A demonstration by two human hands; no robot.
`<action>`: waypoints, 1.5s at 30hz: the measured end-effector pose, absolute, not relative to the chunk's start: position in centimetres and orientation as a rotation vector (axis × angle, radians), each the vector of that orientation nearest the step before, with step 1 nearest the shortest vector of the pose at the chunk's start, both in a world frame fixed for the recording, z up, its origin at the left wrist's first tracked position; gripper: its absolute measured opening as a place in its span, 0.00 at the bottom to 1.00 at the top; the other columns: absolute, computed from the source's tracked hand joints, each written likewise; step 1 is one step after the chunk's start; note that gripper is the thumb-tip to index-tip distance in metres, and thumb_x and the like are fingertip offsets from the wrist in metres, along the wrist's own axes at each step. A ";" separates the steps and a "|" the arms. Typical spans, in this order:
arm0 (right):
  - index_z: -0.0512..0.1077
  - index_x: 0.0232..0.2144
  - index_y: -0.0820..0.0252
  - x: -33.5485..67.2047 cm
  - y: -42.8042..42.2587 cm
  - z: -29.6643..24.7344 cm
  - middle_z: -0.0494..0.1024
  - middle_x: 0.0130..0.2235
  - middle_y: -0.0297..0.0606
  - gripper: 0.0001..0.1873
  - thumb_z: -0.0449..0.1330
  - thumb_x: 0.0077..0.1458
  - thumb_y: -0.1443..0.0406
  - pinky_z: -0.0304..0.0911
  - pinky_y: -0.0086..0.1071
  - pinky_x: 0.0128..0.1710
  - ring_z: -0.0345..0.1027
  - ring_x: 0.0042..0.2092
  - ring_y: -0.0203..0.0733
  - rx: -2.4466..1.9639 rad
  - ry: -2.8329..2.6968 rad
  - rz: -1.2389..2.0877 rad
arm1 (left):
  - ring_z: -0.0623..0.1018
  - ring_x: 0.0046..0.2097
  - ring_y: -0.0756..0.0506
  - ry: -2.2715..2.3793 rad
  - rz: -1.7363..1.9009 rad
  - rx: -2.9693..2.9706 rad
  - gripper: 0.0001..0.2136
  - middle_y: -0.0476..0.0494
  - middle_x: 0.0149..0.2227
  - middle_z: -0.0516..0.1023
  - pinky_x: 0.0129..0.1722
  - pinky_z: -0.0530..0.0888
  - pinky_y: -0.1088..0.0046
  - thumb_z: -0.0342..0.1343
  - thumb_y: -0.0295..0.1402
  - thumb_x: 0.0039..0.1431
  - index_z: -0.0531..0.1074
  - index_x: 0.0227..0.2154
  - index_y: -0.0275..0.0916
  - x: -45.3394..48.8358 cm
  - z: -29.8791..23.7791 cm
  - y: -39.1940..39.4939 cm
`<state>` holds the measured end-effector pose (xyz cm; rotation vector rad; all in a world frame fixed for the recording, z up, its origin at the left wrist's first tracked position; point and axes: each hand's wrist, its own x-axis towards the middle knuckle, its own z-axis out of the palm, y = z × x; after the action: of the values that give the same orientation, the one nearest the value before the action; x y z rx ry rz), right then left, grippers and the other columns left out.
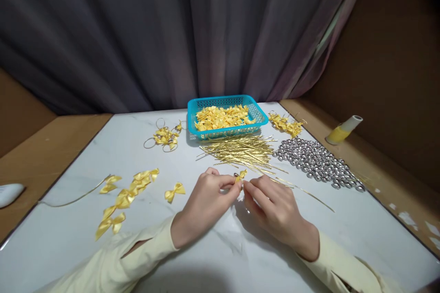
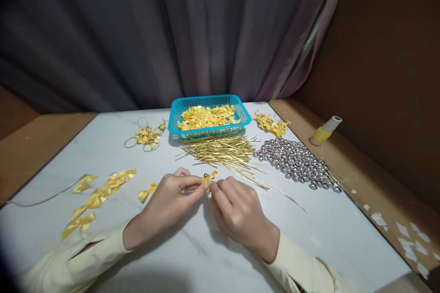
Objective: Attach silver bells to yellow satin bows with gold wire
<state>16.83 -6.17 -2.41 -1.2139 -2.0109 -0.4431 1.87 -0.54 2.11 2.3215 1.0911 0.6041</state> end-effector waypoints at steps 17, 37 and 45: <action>0.67 0.38 0.66 17.0 -6.3 -2.6 0.71 0.28 0.39 0.08 0.54 0.52 0.73 0.53 0.30 0.25 0.59 0.28 0.36 -1.212 -2.028 -0.423 | 0.63 0.24 0.50 1.079 0.644 2.316 0.17 0.52 0.13 0.66 0.27 0.63 0.73 0.48 0.28 0.54 0.62 0.10 0.38 1.9 2.2 -0.6; 0.68 0.37 0.67 17.0 -6.3 -2.6 0.71 0.28 0.39 0.08 0.54 0.52 0.74 0.53 0.30 0.24 0.59 0.28 0.36 -1.202 -2.033 -0.421 | 0.63 0.25 0.50 1.098 0.613 2.303 0.17 0.52 0.13 0.64 0.27 0.62 0.74 0.48 0.28 0.54 0.61 0.10 0.38 1.9 2.1 -0.5; 0.68 0.36 0.68 17.0 -6.3 -2.4 0.70 0.27 0.39 0.07 0.54 0.52 0.74 0.52 0.30 0.24 0.58 0.27 0.36 -1.202 -2.032 -0.427 | 0.62 0.24 0.50 1.092 0.622 2.298 0.17 0.52 0.13 0.62 0.26 0.61 0.74 0.48 0.28 0.54 0.61 0.10 0.38 1.9 2.2 -0.5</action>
<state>16.96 -6.33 -2.45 -1.2018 -2.0318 -0.4265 1.94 -0.51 2.22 2.2984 1.0919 0.6217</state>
